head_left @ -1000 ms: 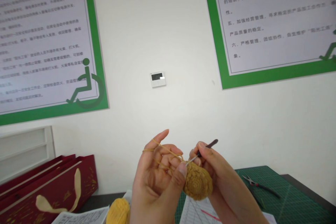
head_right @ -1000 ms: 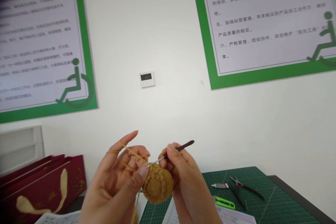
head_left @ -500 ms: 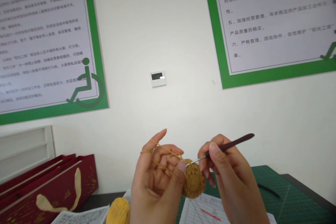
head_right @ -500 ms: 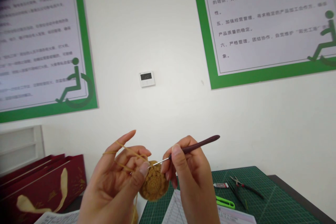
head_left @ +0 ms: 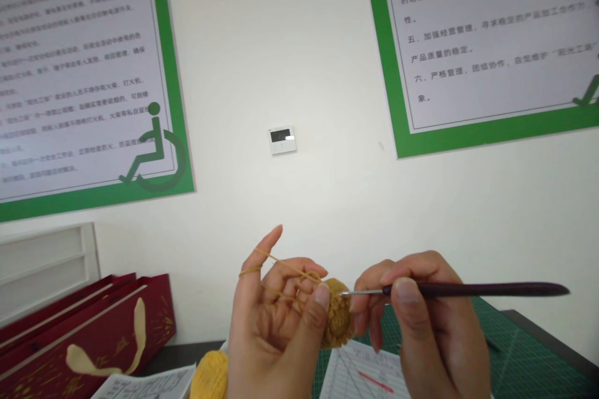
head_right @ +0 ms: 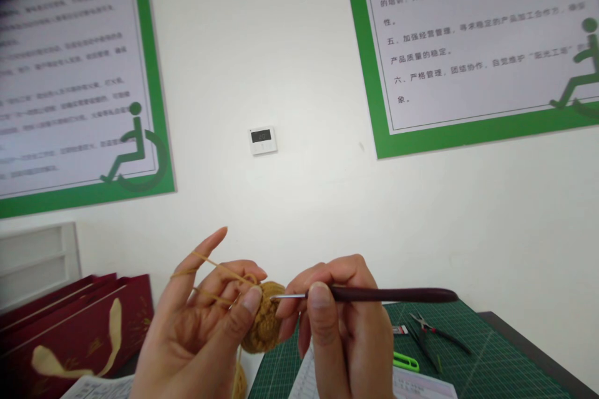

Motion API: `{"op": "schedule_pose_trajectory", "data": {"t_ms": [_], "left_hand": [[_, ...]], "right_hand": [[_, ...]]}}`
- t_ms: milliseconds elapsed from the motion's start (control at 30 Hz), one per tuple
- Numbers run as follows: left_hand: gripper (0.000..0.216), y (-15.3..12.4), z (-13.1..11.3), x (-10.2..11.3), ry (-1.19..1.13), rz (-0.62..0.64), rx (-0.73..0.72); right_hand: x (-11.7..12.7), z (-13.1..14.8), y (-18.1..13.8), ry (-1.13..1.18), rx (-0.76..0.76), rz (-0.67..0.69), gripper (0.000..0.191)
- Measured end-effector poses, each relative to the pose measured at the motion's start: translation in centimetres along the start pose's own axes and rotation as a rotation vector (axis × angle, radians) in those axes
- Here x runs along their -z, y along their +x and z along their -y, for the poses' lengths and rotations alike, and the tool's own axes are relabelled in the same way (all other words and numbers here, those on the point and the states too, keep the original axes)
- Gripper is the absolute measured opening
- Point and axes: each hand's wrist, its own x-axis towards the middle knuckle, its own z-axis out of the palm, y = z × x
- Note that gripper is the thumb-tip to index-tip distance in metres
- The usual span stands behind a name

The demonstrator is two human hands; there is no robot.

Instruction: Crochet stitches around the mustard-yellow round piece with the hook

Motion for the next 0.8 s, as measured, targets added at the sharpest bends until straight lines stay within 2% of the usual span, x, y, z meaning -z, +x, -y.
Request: {"op": "schedule_pose_trajectory", "data": {"t_ms": [233, 567, 800], "left_hand": [[0.081, 0.0, -0.1, -0.1, -0.021, 0.012, 0.021], [0.086, 0.1, -0.1, -0.2, -0.034, 0.016, 0.009], [0.089, 0.2, 0.0, -0.3, -0.058, 0.014, 0.012]], "right_hand": [[-0.8, 0.4, -0.1, 0.033, -0.072, -0.105, 0.019], [-1.0, 0.4, -0.1, 0.049, -0.033, -0.101, 0.016], [-1.4, 0.2, -0.2, 0.014, 0.010, -0.153, 0.014]]}}
